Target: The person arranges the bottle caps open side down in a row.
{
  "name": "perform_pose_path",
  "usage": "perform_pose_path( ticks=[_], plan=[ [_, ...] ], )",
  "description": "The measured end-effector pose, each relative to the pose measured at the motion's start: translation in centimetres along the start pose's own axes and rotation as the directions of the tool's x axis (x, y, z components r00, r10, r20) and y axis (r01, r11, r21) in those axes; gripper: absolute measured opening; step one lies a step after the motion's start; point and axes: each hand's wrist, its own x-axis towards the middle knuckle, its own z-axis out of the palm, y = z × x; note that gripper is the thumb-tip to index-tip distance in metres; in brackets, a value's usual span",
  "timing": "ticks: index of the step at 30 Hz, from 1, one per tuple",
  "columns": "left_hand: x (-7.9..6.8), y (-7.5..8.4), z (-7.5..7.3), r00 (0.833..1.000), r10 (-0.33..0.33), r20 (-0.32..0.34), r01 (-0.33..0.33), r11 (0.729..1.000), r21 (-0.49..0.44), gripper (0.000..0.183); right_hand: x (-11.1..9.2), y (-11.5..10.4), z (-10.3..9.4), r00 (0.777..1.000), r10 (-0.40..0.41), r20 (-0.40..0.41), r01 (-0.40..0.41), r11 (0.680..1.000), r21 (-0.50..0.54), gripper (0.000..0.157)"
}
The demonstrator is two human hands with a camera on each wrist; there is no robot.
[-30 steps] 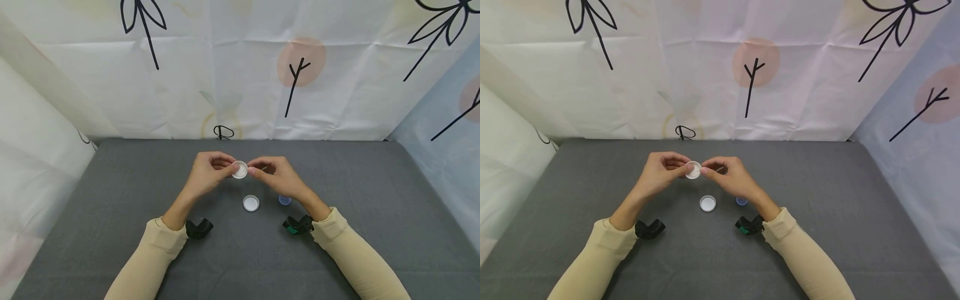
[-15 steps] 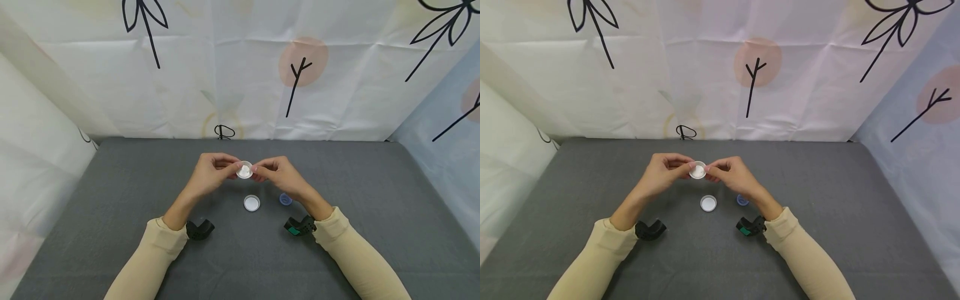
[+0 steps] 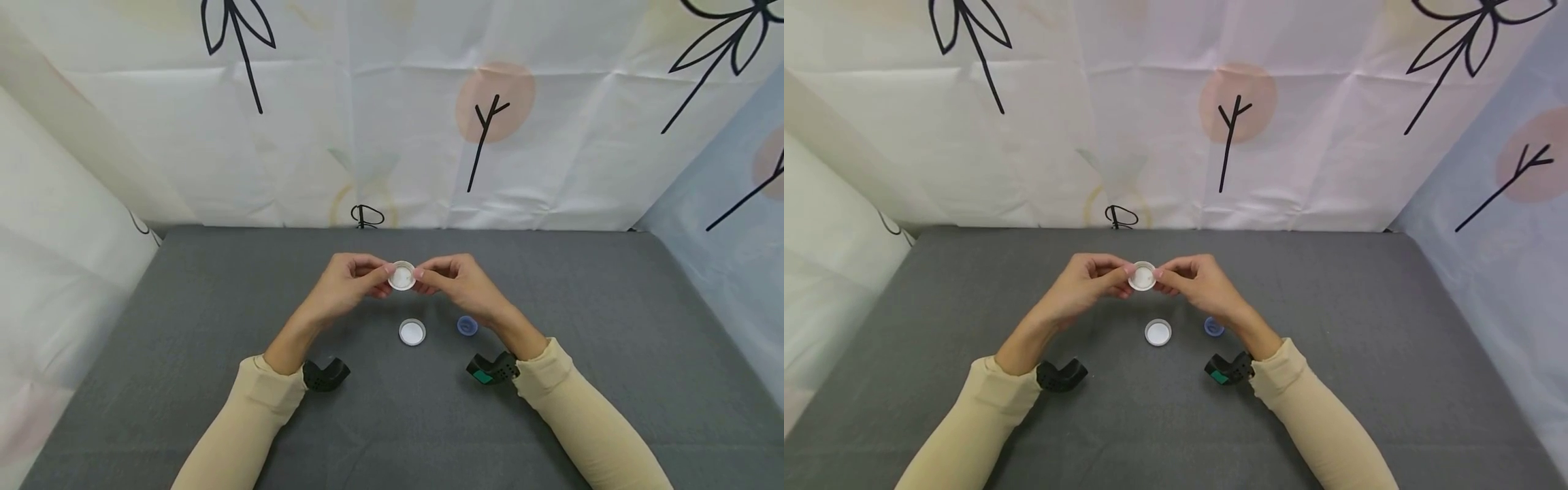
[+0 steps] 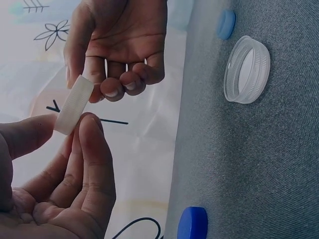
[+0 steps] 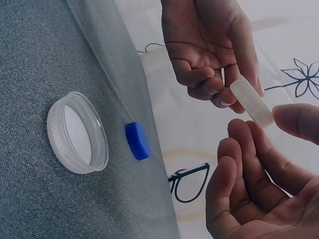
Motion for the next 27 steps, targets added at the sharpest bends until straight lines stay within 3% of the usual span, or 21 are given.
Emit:
perform_pose_path(
  ticks=[17, 27],
  plan=[
    [-0.15, -0.19, -0.21, 0.998, 0.047, 0.038, -0.048, 0.999, 0.011, 0.021, -0.24, -0.32, -0.05, 0.999, -0.033, -0.043, 0.034, 0.999, 0.014, 0.022],
    [-0.01, -0.46, 0.21, 0.984, 0.171, -0.046, -0.166, 0.98, 0.109, 0.017, -0.02, -0.45, -0.36, 0.999, 0.026, -0.03, -0.027, 0.999, -0.02, 0.03]
  ],
)
